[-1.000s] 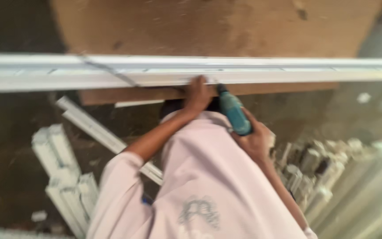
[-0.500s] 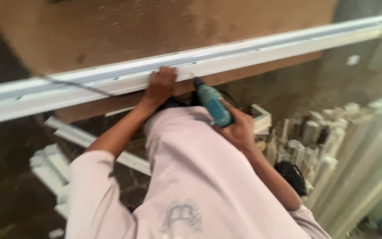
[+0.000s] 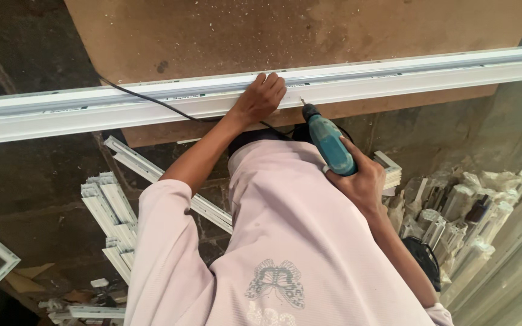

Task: The person carries white PVC window frame profiles across the workshop floor and lays them on a work table. They use a corded power drill to drive screws into the profiles, pick up screws from the table, and use a hacksaw to cut a metal bar, then resume drilling the profiles.

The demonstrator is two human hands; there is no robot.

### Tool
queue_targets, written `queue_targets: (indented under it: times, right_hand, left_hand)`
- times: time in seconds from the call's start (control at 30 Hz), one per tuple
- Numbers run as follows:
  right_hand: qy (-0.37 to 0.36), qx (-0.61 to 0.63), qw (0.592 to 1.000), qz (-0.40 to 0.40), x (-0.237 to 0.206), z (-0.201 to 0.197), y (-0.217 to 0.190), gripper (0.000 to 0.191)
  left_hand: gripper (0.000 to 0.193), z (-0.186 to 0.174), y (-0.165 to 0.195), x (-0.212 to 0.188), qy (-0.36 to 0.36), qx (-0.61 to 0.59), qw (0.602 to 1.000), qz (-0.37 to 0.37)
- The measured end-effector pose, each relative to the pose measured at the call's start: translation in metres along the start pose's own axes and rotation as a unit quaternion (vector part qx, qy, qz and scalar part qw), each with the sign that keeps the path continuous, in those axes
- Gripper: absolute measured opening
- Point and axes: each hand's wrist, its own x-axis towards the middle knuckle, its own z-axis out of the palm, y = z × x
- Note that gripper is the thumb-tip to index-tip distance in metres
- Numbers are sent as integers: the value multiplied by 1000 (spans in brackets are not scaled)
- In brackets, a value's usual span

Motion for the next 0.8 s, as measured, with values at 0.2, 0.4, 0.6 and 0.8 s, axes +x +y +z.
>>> queue_targets:
  times: [0.2,0.4,0.6,0.8]
  right_hand:
    - [13,10,1000,9,-1,1,0,72]
    - [11,2,999,30,-5,2,-2,72]
    - [16,9,1000,18,-5,2,-1,73]
    - [12,-1,1000,20,-1,3,-4,74]
  left_hand:
    - [11,2,-7,8,8,-47,999,5]
    - [23,-2,-3,13,-14,-64,998,8]
    - [56,-2,0,13,-65,-81,995,2]
    - [76,6,1,12,-14,7,1000,-28]
